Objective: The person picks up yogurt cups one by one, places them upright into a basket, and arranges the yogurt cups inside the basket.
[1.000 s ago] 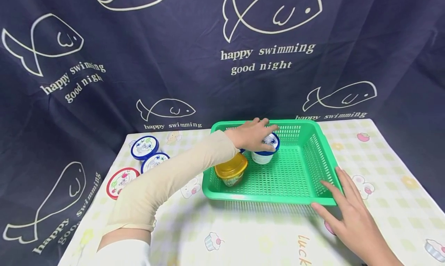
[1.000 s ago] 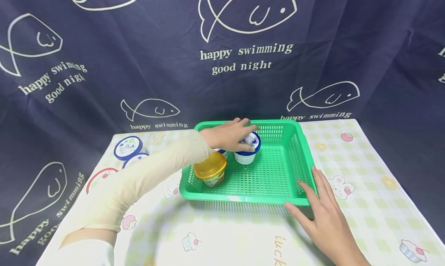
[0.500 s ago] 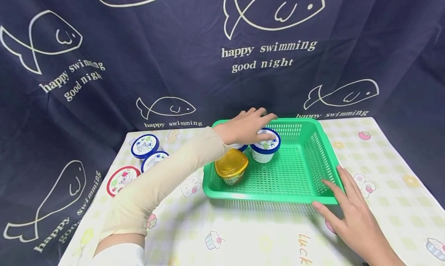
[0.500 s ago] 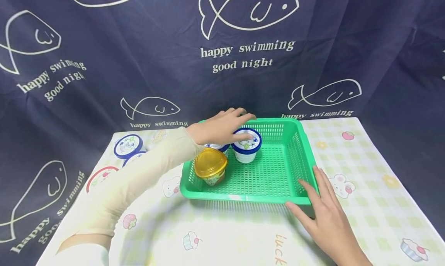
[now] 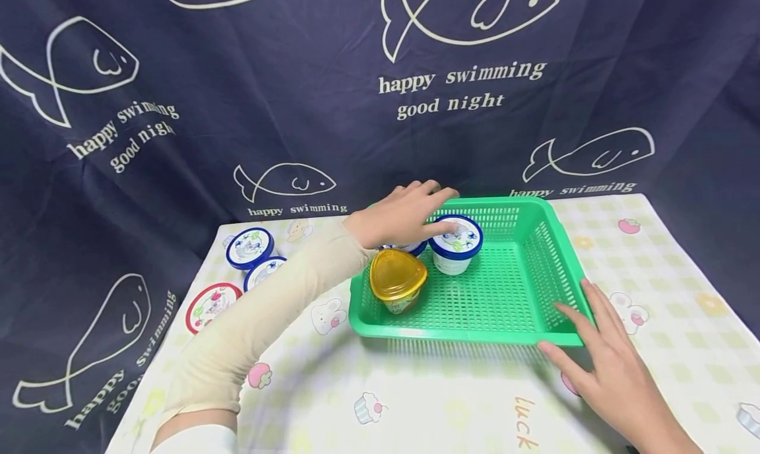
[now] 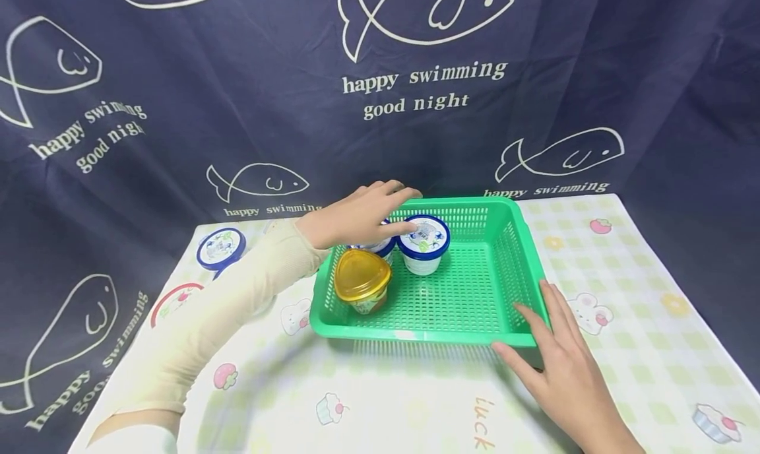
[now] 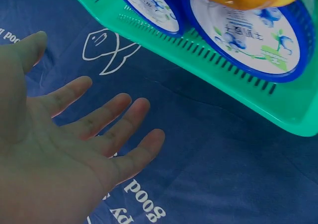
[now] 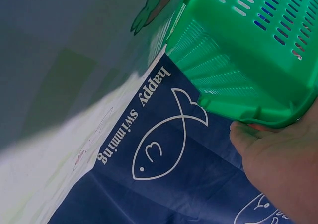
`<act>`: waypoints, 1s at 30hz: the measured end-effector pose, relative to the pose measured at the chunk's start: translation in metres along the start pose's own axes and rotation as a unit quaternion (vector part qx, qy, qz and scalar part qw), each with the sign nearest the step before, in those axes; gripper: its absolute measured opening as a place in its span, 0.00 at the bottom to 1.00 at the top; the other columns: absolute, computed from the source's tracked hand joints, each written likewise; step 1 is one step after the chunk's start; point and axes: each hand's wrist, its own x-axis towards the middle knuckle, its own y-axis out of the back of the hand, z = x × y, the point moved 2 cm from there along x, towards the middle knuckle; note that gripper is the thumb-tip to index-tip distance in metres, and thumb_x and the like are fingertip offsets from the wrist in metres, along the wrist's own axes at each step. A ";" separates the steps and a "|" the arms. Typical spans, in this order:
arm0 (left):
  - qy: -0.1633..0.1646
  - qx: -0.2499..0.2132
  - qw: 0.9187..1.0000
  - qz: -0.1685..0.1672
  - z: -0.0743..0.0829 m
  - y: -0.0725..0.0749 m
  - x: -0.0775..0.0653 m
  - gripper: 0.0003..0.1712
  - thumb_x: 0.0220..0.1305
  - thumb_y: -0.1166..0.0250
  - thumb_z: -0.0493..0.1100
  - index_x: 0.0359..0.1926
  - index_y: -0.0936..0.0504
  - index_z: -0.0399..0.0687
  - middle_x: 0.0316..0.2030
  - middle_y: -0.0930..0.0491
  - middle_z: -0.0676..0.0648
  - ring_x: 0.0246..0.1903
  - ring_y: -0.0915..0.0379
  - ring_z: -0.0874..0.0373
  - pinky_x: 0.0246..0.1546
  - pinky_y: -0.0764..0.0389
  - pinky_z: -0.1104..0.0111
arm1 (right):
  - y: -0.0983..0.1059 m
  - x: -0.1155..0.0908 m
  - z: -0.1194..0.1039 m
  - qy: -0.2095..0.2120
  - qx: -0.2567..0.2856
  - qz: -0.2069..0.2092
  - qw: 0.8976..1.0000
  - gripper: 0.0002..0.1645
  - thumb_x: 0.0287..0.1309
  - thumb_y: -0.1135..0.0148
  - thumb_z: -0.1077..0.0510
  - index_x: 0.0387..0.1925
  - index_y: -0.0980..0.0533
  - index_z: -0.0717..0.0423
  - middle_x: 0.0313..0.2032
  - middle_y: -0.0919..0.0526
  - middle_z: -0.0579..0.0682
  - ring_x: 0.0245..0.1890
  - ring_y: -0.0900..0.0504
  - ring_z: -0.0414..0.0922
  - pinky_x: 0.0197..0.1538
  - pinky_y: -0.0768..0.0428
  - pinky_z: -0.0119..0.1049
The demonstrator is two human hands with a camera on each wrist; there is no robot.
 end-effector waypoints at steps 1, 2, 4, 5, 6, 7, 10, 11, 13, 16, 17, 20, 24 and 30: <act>0.002 -0.002 1.000 -0.001 -0.001 -0.001 -0.001 0.36 0.71 0.51 0.68 0.74 0.39 0.62 0.66 0.33 0.50 0.60 0.37 0.54 0.61 0.33 0.58 | 0.000 0.000 0.000 0.001 0.000 0.001 1.000 0.42 0.56 0.28 0.46 0.68 0.32 0.56 0.79 0.58 0.53 0.78 0.61 0.52 0.71 0.57 0.66; 0.004 -0.003 1.000 -0.001 -0.002 -0.001 -0.003 0.36 0.71 0.51 0.69 0.74 0.40 0.61 0.66 0.34 0.50 0.60 0.37 0.53 0.62 0.33 0.57 | 0.000 0.000 0.001 0.002 0.001 0.002 1.000 0.42 0.56 0.27 0.46 0.68 0.31 0.56 0.79 0.58 0.53 0.78 0.61 0.52 0.71 0.57 0.65; 0.008 0.001 1.000 -0.003 -0.004 -0.001 -0.006 0.37 0.71 0.52 0.70 0.74 0.40 0.61 0.66 0.34 0.49 0.60 0.37 0.53 0.62 0.33 0.56 | 0.000 -0.001 0.001 0.004 0.003 0.003 1.000 0.42 0.55 0.27 0.47 0.68 0.31 0.56 0.79 0.57 0.53 0.78 0.61 0.51 0.71 0.57 0.65; 0.010 -0.001 1.000 -0.002 -0.005 -0.001 -0.008 0.37 0.71 0.51 0.69 0.74 0.40 0.61 0.66 0.34 0.49 0.60 0.36 0.53 0.62 0.33 0.56 | 0.000 -0.001 0.002 0.003 0.004 0.003 1.000 0.42 0.55 0.27 0.47 0.68 0.31 0.56 0.79 0.57 0.53 0.78 0.61 0.51 0.72 0.57 0.64; 0.011 -0.001 1.000 0.001 -0.006 0.000 -0.010 0.38 0.71 0.51 0.69 0.74 0.40 0.60 0.66 0.34 0.48 0.60 0.36 0.52 0.61 0.32 0.55 | -0.001 -0.001 0.002 0.003 0.005 0.004 1.000 0.42 0.55 0.27 0.47 0.68 0.31 0.55 0.79 0.57 0.52 0.78 0.60 0.51 0.72 0.57 0.64; 0.011 0.001 1.000 0.003 -0.007 0.001 -0.011 0.38 0.71 0.50 0.69 0.74 0.39 0.59 0.66 0.34 0.48 0.60 0.36 0.52 0.61 0.32 0.55 | -0.001 -0.001 0.002 0.003 0.005 0.005 1.000 0.42 0.55 0.27 0.47 0.68 0.31 0.55 0.79 0.57 0.52 0.78 0.61 0.51 0.72 0.57 0.64; 0.011 0.001 1.000 0.012 -0.010 0.003 -0.015 0.37 0.71 0.49 0.68 0.74 0.38 0.58 0.65 0.33 0.47 0.59 0.35 0.51 0.59 0.30 0.54 | -0.001 -0.001 0.002 0.003 0.005 0.004 1.000 0.41 0.55 0.27 0.47 0.67 0.31 0.56 0.79 0.57 0.52 0.78 0.61 0.51 0.72 0.57 0.64; 0.012 0.000 1.000 0.013 -0.011 0.003 -0.016 0.37 0.71 0.48 0.68 0.73 0.38 0.58 0.65 0.33 0.46 0.59 0.35 0.50 0.59 0.30 0.53 | -0.001 -0.001 0.002 0.002 0.004 0.004 1.000 0.41 0.55 0.27 0.47 0.67 0.31 0.56 0.79 0.58 0.52 0.78 0.61 0.51 0.72 0.57 0.64; 0.014 -0.002 1.000 0.010 -0.012 0.003 -0.018 0.37 0.71 0.48 0.67 0.73 0.38 0.58 0.65 0.33 0.46 0.59 0.35 0.50 0.59 0.30 0.53 | -0.002 -0.001 0.002 0.004 0.004 0.003 1.000 0.42 0.56 0.27 0.47 0.68 0.31 0.56 0.79 0.58 0.52 0.78 0.61 0.51 0.71 0.58 0.65; 0.017 -0.011 1.000 0.001 -0.014 0.002 -0.022 0.36 0.71 0.49 0.67 0.73 0.38 0.58 0.65 0.34 0.46 0.59 0.35 0.50 0.59 0.29 0.54 | -0.002 -0.001 0.001 0.004 0.003 0.003 1.000 0.42 0.55 0.27 0.47 0.68 0.31 0.56 0.79 0.58 0.52 0.78 0.61 0.51 0.72 0.57 0.65; 0.018 -0.013 1.000 -0.001 -0.015 0.002 -0.024 0.36 0.71 0.49 0.67 0.73 0.38 0.59 0.65 0.34 0.46 0.59 0.35 0.50 0.59 0.29 0.53 | -0.001 -0.001 0.001 0.004 0.003 0.002 1.000 0.42 0.55 0.27 0.47 0.68 0.31 0.56 0.79 0.58 0.52 0.78 0.61 0.51 0.72 0.57 0.65; 0.021 -0.020 1.000 0.003 -0.017 0.000 -0.029 0.36 0.71 0.49 0.67 0.73 0.37 0.58 0.65 0.34 0.46 0.60 0.35 0.49 0.59 0.29 0.53 | -0.001 -0.001 0.001 0.004 0.005 0.001 1.000 0.42 0.56 0.27 0.47 0.68 0.31 0.56 0.79 0.58 0.53 0.78 0.61 0.51 0.71 0.58 0.65; 0.023 -0.021 0.999 0.021 -0.020 -0.001 -0.039 0.36 0.71 0.48 0.67 0.72 0.36 0.57 0.64 0.33 0.46 0.59 0.34 0.49 0.58 0.29 0.53 | 0.000 0.000 0.001 0.006 0.005 0.002 1.000 0.42 0.56 0.27 0.47 0.68 0.31 0.57 0.79 0.57 0.53 0.78 0.61 0.51 0.72 0.58 0.64; 0.023 -0.023 0.998 0.047 -0.026 -0.001 -0.053 0.35 0.71 0.46 0.65 0.71 0.34 0.55 0.64 0.31 0.45 0.59 0.34 0.48 0.59 0.29 0.52 | -0.001 -0.001 0.002 0.009 0.002 0.006 1.000 0.42 0.55 0.27 0.47 0.67 0.31 0.56 0.79 0.57 0.53 0.78 0.60 0.51 0.74 0.58 0.59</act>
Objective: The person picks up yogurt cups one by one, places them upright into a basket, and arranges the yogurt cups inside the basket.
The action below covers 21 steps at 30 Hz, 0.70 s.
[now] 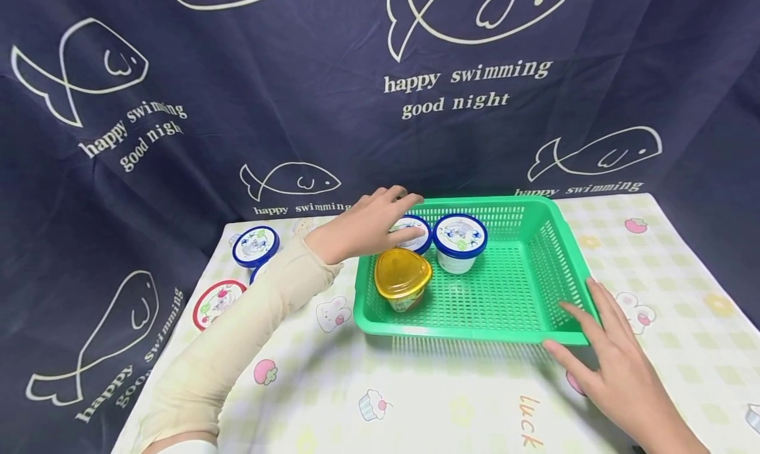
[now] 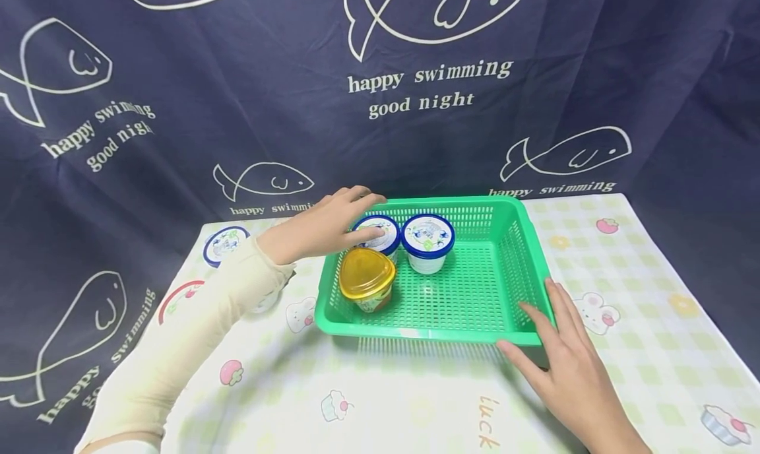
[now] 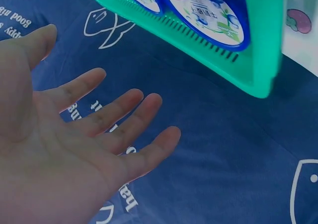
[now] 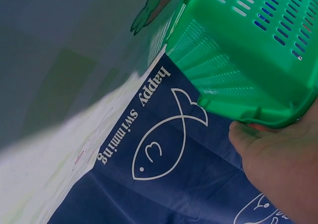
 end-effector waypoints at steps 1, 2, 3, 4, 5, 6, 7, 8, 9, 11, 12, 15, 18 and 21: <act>0.001 0.001 1.000 0.003 -0.001 0.000 -0.002 0.35 0.71 0.46 0.65 0.71 0.33 0.55 0.64 0.31 0.45 0.58 0.33 0.48 0.58 0.29 0.52 | 0.000 0.000 0.000 0.000 0.000 0.000 1.000 0.42 0.55 0.27 0.47 0.67 0.31 0.56 0.79 0.57 0.53 0.78 0.60 0.51 0.74 0.58 0.59; 0.002 0.001 1.000 0.005 -0.002 0.000 -0.004 0.35 0.71 0.46 0.65 0.71 0.33 0.54 0.64 0.31 0.44 0.58 0.33 0.48 0.58 0.29 0.52 | 0.000 0.000 0.000 0.000 0.000 0.000 1.000 0.42 0.55 0.27 0.47 0.67 0.31 0.56 0.79 0.57 0.53 0.78 0.60 0.51 0.74 0.58 0.59; 0.003 0.004 1.000 0.008 -0.003 0.001 -0.006 0.35 0.71 0.46 0.65 0.71 0.33 0.54 0.63 0.31 0.44 0.58 0.33 0.48 0.57 0.29 0.52 | 0.000 0.000 0.001 0.000 0.000 0.001 1.000 0.42 0.55 0.27 0.47 0.67 0.31 0.56 0.79 0.57 0.53 0.78 0.60 0.51 0.74 0.58 0.59; 0.004 0.005 1.000 0.009 -0.004 0.000 -0.008 0.35 0.71 0.45 0.65 0.70 0.32 0.53 0.63 0.31 0.44 0.58 0.33 0.48 0.57 0.29 0.52 | 0.000 0.000 0.001 0.001 0.000 0.000 1.000 0.42 0.55 0.27 0.47 0.67 0.31 0.56 0.79 0.57 0.53 0.78 0.60 0.51 0.74 0.59 0.59; 0.006 0.005 1.000 0.010 -0.005 0.000 -0.010 0.35 0.71 0.45 0.64 0.70 0.32 0.53 0.63 0.30 0.44 0.57 0.33 0.47 0.56 0.29 0.52 | 0.000 0.000 0.001 0.001 0.000 0.000 1.000 0.42 0.55 0.27 0.47 0.67 0.31 0.56 0.79 0.57 0.53 0.78 0.61 0.51 0.74 0.59 0.59; 0.006 0.004 1.000 0.011 -0.006 0.000 -0.012 0.34 0.71 0.44 0.64 0.70 0.32 0.53 0.63 0.30 0.44 0.57 0.34 0.47 0.56 0.29 0.52 | 0.000 0.000 0.001 0.001 0.000 0.001 1.000 0.42 0.55 0.27 0.47 0.67 0.31 0.56 0.79 0.57 0.53 0.78 0.61 0.51 0.74 0.59 0.58; 0.007 0.002 1.000 0.013 -0.008 -0.001 -0.014 0.34 0.71 0.44 0.63 0.70 0.32 0.52 0.62 0.30 0.43 0.57 0.34 0.47 0.56 0.29 0.52 | -0.001 0.000 0.001 0.001 0.001 0.001 1.000 0.42 0.55 0.27 0.47 0.67 0.31 0.56 0.79 0.57 0.53 0.78 0.60 0.51 0.74 0.59 0.58; 0.009 0.000 1.000 0.013 -0.009 -0.002 -0.017 0.34 0.71 0.44 0.63 0.70 0.32 0.52 0.63 0.30 0.43 0.57 0.34 0.47 0.57 0.29 0.52 | -0.001 0.000 0.001 0.001 0.001 0.001 1.000 0.42 0.55 0.27 0.47 0.67 0.31 0.56 0.79 0.57 0.53 0.78 0.60 0.51 0.74 0.59 0.58; 0.010 -0.003 1.000 0.013 -0.010 -0.003 -0.019 0.34 0.71 0.44 0.63 0.70 0.32 0.52 0.63 0.30 0.42 0.57 0.34 0.46 0.57 0.29 0.51 | -0.001 -0.001 0.001 0.001 0.002 0.001 1.000 0.42 0.54 0.26 0.48 0.67 0.31 0.56 0.79 0.56 0.53 0.78 0.60 0.51 0.74 0.59 0.58; 0.012 -0.014 1.000 0.015 -0.013 -0.006 -0.024 0.34 0.71 0.44 0.62 0.70 0.33 0.52 0.62 0.30 0.42 0.57 0.33 0.46 0.57 0.29 0.51 | -0.001 0.000 0.001 0.000 0.003 0.001 1.000 0.41 0.54 0.26 0.48 0.67 0.30 0.56 0.78 0.56 0.53 0.78 0.60 0.51 0.74 0.59 0.58; 0.014 -0.020 1.000 0.018 -0.015 -0.008 -0.026 0.34 0.71 0.44 0.62 0.70 0.33 0.52 0.62 0.30 0.42 0.57 0.33 0.46 0.58 0.29 0.51 | -0.001 0.000 0.001 0.001 0.004 0.000 1.000 0.41 0.54 0.26 0.48 0.67 0.30 0.57 0.78 0.56 0.53 0.78 0.60 0.51 0.74 0.59 0.59; 0.021 -0.029 0.999 0.030 -0.020 -0.012 -0.033 0.34 0.72 0.44 0.62 0.71 0.33 0.51 0.62 0.29 0.42 0.58 0.32 0.47 0.59 0.30 0.51 | -0.001 0.001 0.000 0.000 0.004 -0.005 1.000 0.42 0.55 0.27 0.47 0.67 0.31 0.57 0.79 0.57 0.53 0.78 0.61 0.50 0.73 0.59 0.61; 0.027 -0.028 0.998 0.042 -0.023 -0.017 -0.039 0.35 0.72 0.45 0.63 0.71 0.33 0.50 0.63 0.30 0.42 0.60 0.33 0.46 0.61 0.32 0.50 | -0.001 0.001 0.000 -0.005 0.004 -0.011 1.000 0.42 0.56 0.28 0.47 0.68 0.32 0.57 0.79 0.58 0.53 0.78 0.62 0.51 0.72 0.59 0.63; 0.031 -0.020 0.998 0.051 -0.025 -0.021 -0.045 0.36 0.72 0.48 0.65 0.72 0.34 0.50 0.63 0.30 0.42 0.61 0.34 0.45 0.63 0.33 0.48 | 0.000 0.001 0.000 -0.013 0.003 -0.015 1.000 0.41 0.57 0.28 0.46 0.68 0.32 0.57 0.79 0.59 0.53 0.78 0.63 0.51 0.72 0.60 0.65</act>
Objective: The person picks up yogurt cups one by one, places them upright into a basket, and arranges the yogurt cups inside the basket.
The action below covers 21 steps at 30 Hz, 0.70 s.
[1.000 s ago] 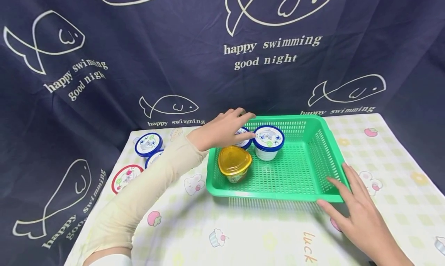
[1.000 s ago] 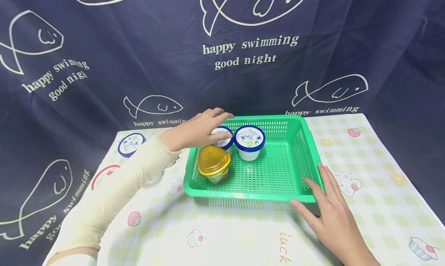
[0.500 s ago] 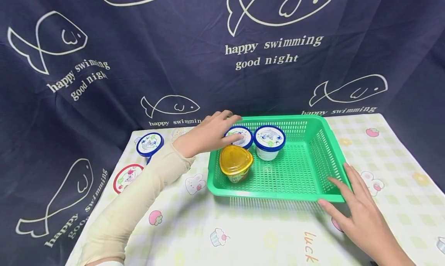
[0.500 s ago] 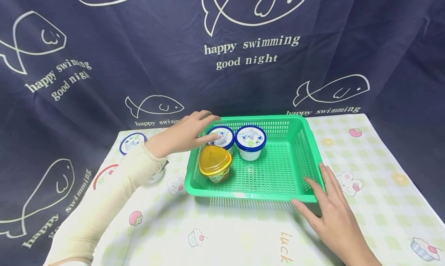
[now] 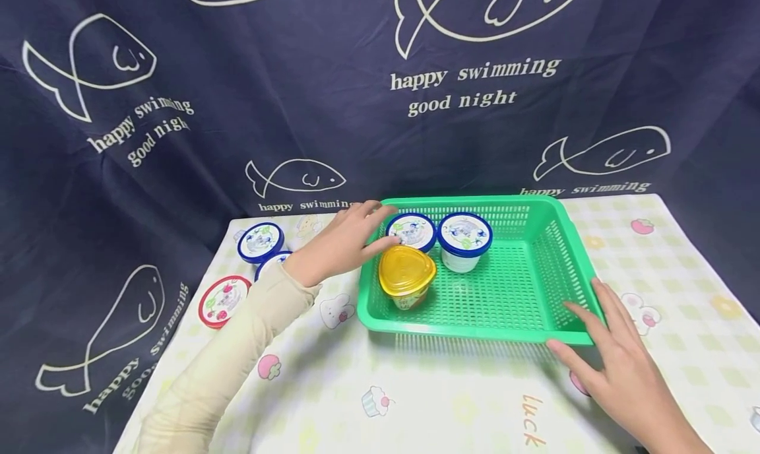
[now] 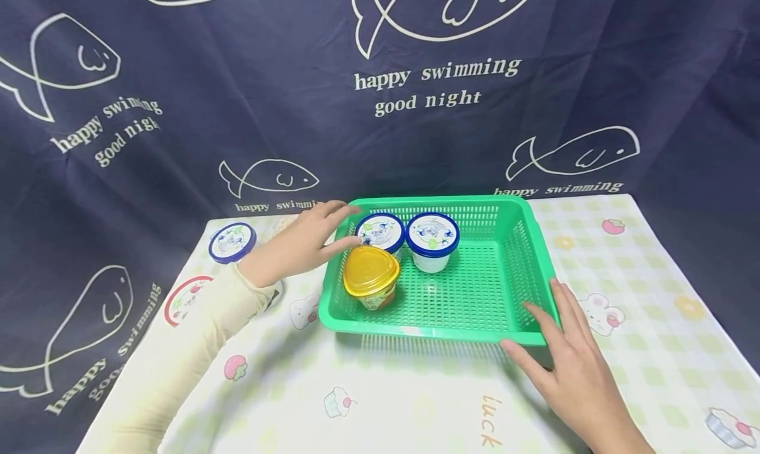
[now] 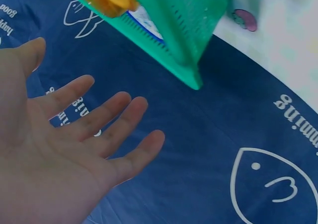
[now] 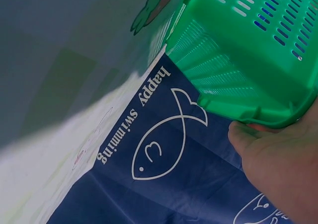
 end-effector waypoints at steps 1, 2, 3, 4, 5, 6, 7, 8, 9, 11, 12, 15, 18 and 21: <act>0.001 0.001 1.000 0.003 0.000 -0.001 -0.002 0.36 0.72 0.49 0.65 0.72 0.34 0.51 0.64 0.30 0.41 0.62 0.34 0.45 0.63 0.34 0.48 | 0.000 0.000 0.000 -0.001 0.000 0.000 1.000 0.41 0.57 0.28 0.46 0.68 0.32 0.57 0.79 0.59 0.53 0.78 0.63 0.51 0.72 0.60 0.65; 0.003 0.003 1.000 0.008 -0.001 -0.001 -0.004 0.36 0.73 0.49 0.66 0.72 0.34 0.51 0.64 0.31 0.41 0.63 0.35 0.45 0.64 0.34 0.48 | 0.000 0.000 0.000 -0.002 0.001 -0.001 1.000 0.41 0.57 0.28 0.46 0.68 0.32 0.57 0.79 0.60 0.53 0.78 0.63 0.51 0.71 0.61 0.65; 0.004 0.004 1.000 0.012 -0.001 -0.002 -0.007 0.36 0.73 0.49 0.66 0.72 0.34 0.51 0.64 0.31 0.41 0.63 0.35 0.45 0.64 0.35 0.48 | 0.000 0.000 0.000 -0.002 0.000 0.000 1.000 0.41 0.57 0.28 0.46 0.67 0.32 0.57 0.79 0.60 0.53 0.78 0.63 0.52 0.72 0.61 0.65; 0.006 0.003 1.000 0.015 -0.001 -0.002 -0.010 0.36 0.73 0.49 0.66 0.72 0.34 0.50 0.65 0.31 0.41 0.64 0.36 0.45 0.65 0.35 0.48 | -0.001 0.000 0.001 -0.001 -0.001 0.000 1.000 0.42 0.57 0.28 0.46 0.68 0.32 0.58 0.79 0.60 0.53 0.78 0.63 0.52 0.72 0.62 0.64; 0.008 0.002 1.000 0.020 -0.002 -0.003 -0.012 0.36 0.73 0.49 0.65 0.72 0.34 0.50 0.65 0.31 0.41 0.64 0.36 0.45 0.65 0.36 0.48 | -0.001 0.000 0.001 0.000 -0.001 0.001 1.000 0.42 0.57 0.28 0.46 0.67 0.32 0.58 0.79 0.60 0.52 0.78 0.63 0.52 0.72 0.62 0.64; 0.011 0.001 1.000 0.023 -0.003 -0.003 -0.015 0.35 0.73 0.48 0.64 0.71 0.33 0.50 0.65 0.31 0.41 0.65 0.36 0.45 0.66 0.36 0.48 | -0.001 0.000 0.001 0.002 -0.001 0.002 1.000 0.41 0.57 0.28 0.46 0.67 0.32 0.58 0.79 0.60 0.52 0.78 0.63 0.52 0.72 0.62 0.63; 0.014 -0.001 1.000 0.027 -0.004 -0.004 -0.018 0.35 0.73 0.48 0.64 0.71 0.33 0.50 0.65 0.31 0.41 0.65 0.37 0.45 0.65 0.35 0.48 | -0.001 0.001 0.001 0.004 -0.001 0.002 1.000 0.41 0.57 0.28 0.46 0.67 0.32 0.58 0.79 0.60 0.53 0.78 0.63 0.52 0.72 0.62 0.63; 0.016 -0.002 0.999 0.031 -0.005 -0.005 -0.021 0.34 0.73 0.47 0.63 0.70 0.33 0.50 0.65 0.31 0.41 0.65 0.36 0.45 0.65 0.35 0.48 | -0.001 0.001 0.001 0.005 -0.002 0.002 1.000 0.41 0.57 0.28 0.46 0.68 0.32 0.58 0.79 0.60 0.52 0.78 0.63 0.52 0.72 0.62 0.63; 0.019 -0.002 0.999 0.034 -0.007 -0.006 -0.024 0.34 0.73 0.47 0.63 0.70 0.32 0.50 0.65 0.31 0.41 0.65 0.36 0.45 0.65 0.35 0.47 | -0.002 0.001 0.000 0.006 -0.002 0.002 1.000 0.41 0.57 0.28 0.46 0.67 0.32 0.58 0.79 0.60 0.52 0.78 0.63 0.52 0.72 0.62 0.63; 0.022 -0.004 0.999 0.041 -0.010 -0.008 -0.029 0.33 0.73 0.46 0.62 0.70 0.32 0.49 0.64 0.31 0.41 0.65 0.35 0.44 0.64 0.34 0.47 | -0.002 0.001 0.000 0.004 -0.002 0.002 1.000 0.41 0.57 0.29 0.46 0.67 0.32 0.58 0.79 0.60 0.52 0.78 0.63 0.52 0.72 0.62 0.64; 0.024 -0.004 0.999 0.044 -0.012 -0.010 -0.031 0.33 0.73 0.46 0.62 0.70 0.32 0.49 0.64 0.30 0.42 0.64 0.34 0.44 0.63 0.33 0.46 | -0.002 0.001 0.000 0.003 0.000 0.002 1.000 0.41 0.57 0.29 0.46 0.67 0.32 0.58 0.79 0.60 0.52 0.78 0.63 0.53 0.72 0.62 0.64; 0.030 -0.005 0.998 0.050 -0.016 -0.014 -0.039 0.33 0.73 0.46 0.63 0.69 0.32 0.49 0.64 0.30 0.42 0.63 0.33 0.44 0.61 0.32 0.46 | -0.003 0.000 0.000 -0.005 0.001 -0.001 1.000 0.41 0.58 0.29 0.46 0.67 0.32 0.58 0.79 0.61 0.52 0.78 0.64 0.53 0.71 0.64 0.65; 0.040 -0.007 0.998 0.053 -0.021 -0.018 -0.046 0.33 0.73 0.46 0.63 0.69 0.32 0.50 0.63 0.29 0.42 0.62 0.33 0.44 0.61 0.31 0.46 | -0.003 0.000 -0.001 -0.009 0.002 -0.003 1.000 0.40 0.58 0.29 0.46 0.67 0.32 0.58 0.79 0.62 0.52 0.78 0.64 0.53 0.71 0.63 0.66; 0.048 -0.012 0.997 0.055 -0.025 -0.020 -0.054 0.33 0.72 0.45 0.62 0.69 0.31 0.50 0.62 0.29 0.43 0.62 0.32 0.45 0.62 0.32 0.47 | -0.004 0.001 -0.002 -0.007 0.003 -0.003 1.000 0.41 0.57 0.29 0.47 0.67 0.32 0.59 0.79 0.62 0.53 0.78 0.64 0.54 0.71 0.64 0.66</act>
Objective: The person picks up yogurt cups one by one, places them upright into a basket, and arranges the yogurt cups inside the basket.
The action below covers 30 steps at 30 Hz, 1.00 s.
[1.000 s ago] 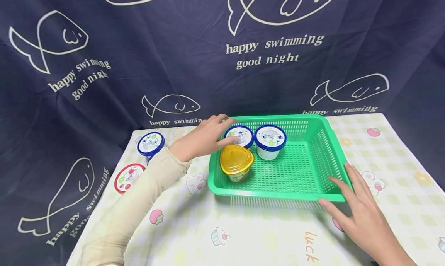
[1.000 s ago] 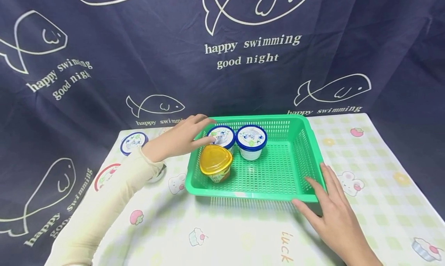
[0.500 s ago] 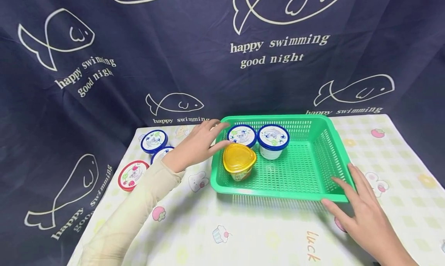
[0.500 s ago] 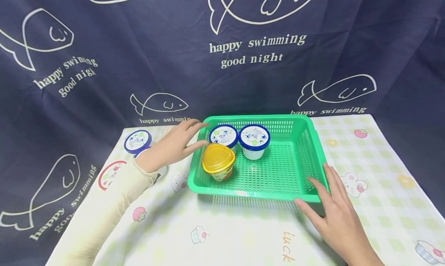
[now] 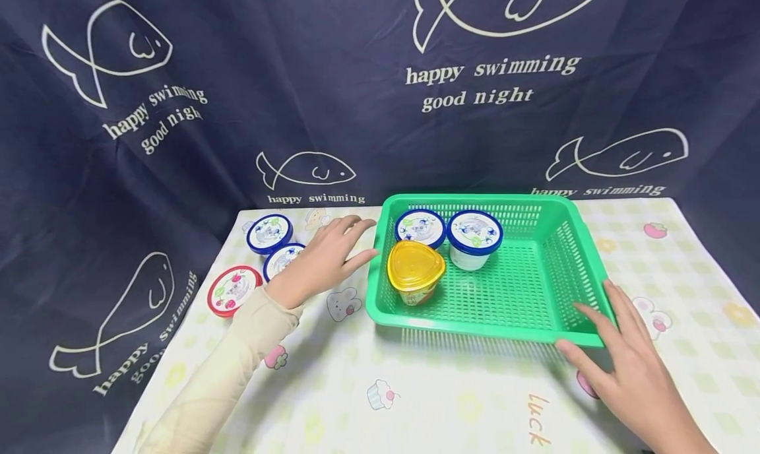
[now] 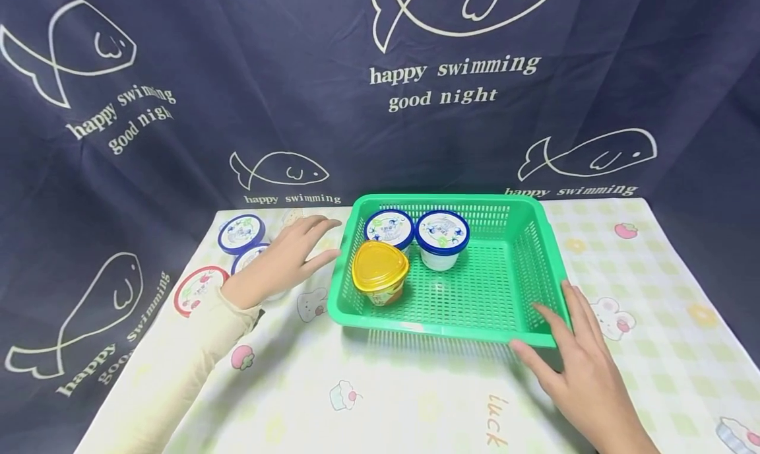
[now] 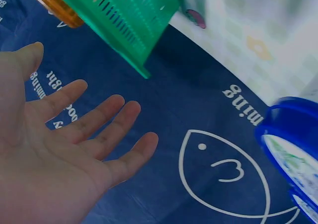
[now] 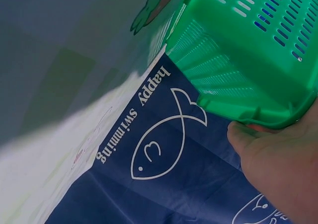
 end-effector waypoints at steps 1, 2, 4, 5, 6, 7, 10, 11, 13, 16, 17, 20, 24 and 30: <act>0.001 -0.001 1.000 0.001 -0.001 -0.001 -0.001 0.33 0.72 0.45 0.62 0.69 0.31 0.50 0.62 0.29 0.43 0.62 0.32 0.45 0.62 0.32 0.47 | 0.000 0.000 0.000 -0.001 -0.001 0.000 1.000 0.41 0.57 0.29 0.47 0.67 0.32 0.59 0.79 0.62 0.53 0.78 0.64 0.54 0.71 0.63 0.65; 0.001 -0.002 1.000 0.002 -0.002 -0.001 -0.003 0.33 0.72 0.45 0.62 0.69 0.31 0.50 0.62 0.29 0.43 0.61 0.32 0.45 0.62 0.32 0.47 | 0.000 0.000 0.001 -0.001 -0.001 0.000 1.000 0.41 0.57 0.28 0.47 0.67 0.32 0.59 0.79 0.62 0.53 0.78 0.64 0.54 0.71 0.64 0.65; 0.001 -0.003 1.000 0.004 -0.003 -0.002 -0.005 0.33 0.72 0.44 0.61 0.69 0.31 0.49 0.62 0.28 0.43 0.61 0.32 0.44 0.62 0.33 0.47 | 0.000 -0.001 0.001 -0.002 -0.002 -0.001 1.000 0.41 0.57 0.29 0.47 0.67 0.32 0.60 0.79 0.62 0.54 0.78 0.64 0.55 0.71 0.64 0.65; 0.000 -0.002 1.000 0.006 -0.004 -0.003 -0.006 0.33 0.72 0.44 0.61 0.69 0.31 0.49 0.61 0.28 0.42 0.61 0.32 0.44 0.62 0.33 0.46 | 0.000 -0.001 0.001 -0.001 -0.002 0.000 1.000 0.41 0.57 0.29 0.47 0.67 0.32 0.60 0.79 0.62 0.55 0.78 0.64 0.55 0.71 0.64 0.65; -0.001 -0.002 1.000 0.008 -0.005 -0.004 -0.007 0.32 0.72 0.44 0.61 0.69 0.31 0.50 0.61 0.28 0.42 0.61 0.32 0.44 0.62 0.33 0.46 | 0.000 0.000 0.001 -0.002 -0.002 0.000 1.000 0.41 0.57 0.28 0.47 0.67 0.32 0.60 0.79 0.61 0.54 0.78 0.64 0.55 0.71 0.64 0.65; 0.000 0.000 1.000 0.009 -0.006 -0.004 -0.008 0.32 0.72 0.44 0.61 0.69 0.31 0.50 0.61 0.28 0.42 0.61 0.33 0.44 0.62 0.33 0.46 | 0.000 0.000 0.001 -0.001 -0.001 0.001 1.000 0.41 0.57 0.28 0.47 0.67 0.32 0.60 0.79 0.61 0.54 0.78 0.64 0.55 0.71 0.64 0.65; 0.003 0.005 1.000 0.007 -0.008 -0.006 -0.012 0.32 0.72 0.44 0.61 0.69 0.31 0.49 0.61 0.29 0.42 0.62 0.34 0.43 0.62 0.34 0.45 | 0.000 0.001 0.002 0.002 0.000 0.003 1.000 0.41 0.57 0.28 0.47 0.67 0.31 0.59 0.79 0.61 0.54 0.78 0.63 0.55 0.72 0.63 0.65; 0.006 0.007 1.000 0.005 -0.010 -0.007 -0.013 0.32 0.72 0.44 0.62 0.68 0.31 0.50 0.61 0.29 0.42 0.63 0.34 0.43 0.62 0.34 0.45 | 0.000 0.001 0.002 0.003 0.002 0.004 1.000 0.40 0.57 0.28 0.48 0.67 0.31 0.59 0.79 0.60 0.54 0.78 0.63 0.55 0.72 0.63 0.64; 0.013 0.012 1.000 0.002 -0.012 -0.008 -0.016 0.32 0.72 0.44 0.61 0.68 0.30 0.50 0.61 0.29 0.42 0.63 0.34 0.44 0.61 0.33 0.45 | 0.000 0.001 0.002 0.007 0.002 0.004 1.000 0.40 0.57 0.28 0.48 0.66 0.31 0.59 0.79 0.60 0.54 0.78 0.63 0.55 0.72 0.63 0.64; 0.019 0.019 1.000 0.004 -0.017 -0.009 -0.019 0.30 0.72 0.43 0.60 0.67 0.29 0.49 0.61 0.28 0.42 0.63 0.34 0.44 0.60 0.32 0.45 | 0.000 0.002 0.002 0.008 0.002 0.004 1.000 0.40 0.57 0.28 0.48 0.67 0.31 0.58 0.79 0.60 0.54 0.78 0.63 0.54 0.72 0.63 0.63; 0.020 0.021 1.000 0.007 -0.018 -0.009 -0.020 0.30 0.72 0.42 0.59 0.66 0.29 0.48 0.60 0.28 0.42 0.62 0.33 0.44 0.59 0.32 0.45 | 0.000 0.002 0.002 0.008 0.002 0.003 1.000 0.40 0.57 0.28 0.48 0.67 0.31 0.58 0.79 0.61 0.53 0.78 0.63 0.54 0.72 0.63 0.64; 0.020 0.027 0.999 0.011 -0.022 -0.009 -0.023 0.28 0.71 0.41 0.57 0.64 0.27 0.47 0.59 0.27 0.41 0.61 0.32 0.43 0.56 0.31 0.45 | 0.000 0.002 0.002 0.004 -0.001 0.002 1.000 0.40 0.57 0.28 0.47 0.67 0.31 0.57 0.79 0.61 0.53 0.78 0.63 0.53 0.72 0.63 0.64; 0.022 0.037 0.999 0.015 -0.026 -0.009 -0.027 0.27 0.71 0.41 0.57 0.63 0.26 0.47 0.57 0.26 0.41 0.59 0.31 0.41 0.55 0.30 0.45 | 0.000 0.002 0.002 0.004 -0.002 0.003 1.000 0.40 0.57 0.28 0.47 0.66 0.31 0.58 0.79 0.61 0.54 0.78 0.63 0.54 0.72 0.63 0.64; 0.028 0.047 0.998 0.021 -0.034 -0.010 -0.034 0.25 0.71 0.39 0.55 0.61 0.24 0.45 0.55 0.24 0.40 0.58 0.30 0.42 0.53 0.29 0.45 | 0.001 0.002 0.002 0.001 -0.004 -0.001 1.000 0.40 0.58 0.29 0.46 0.66 0.31 0.59 0.79 0.61 0.54 0.78 0.64 0.54 0.72 0.64 0.64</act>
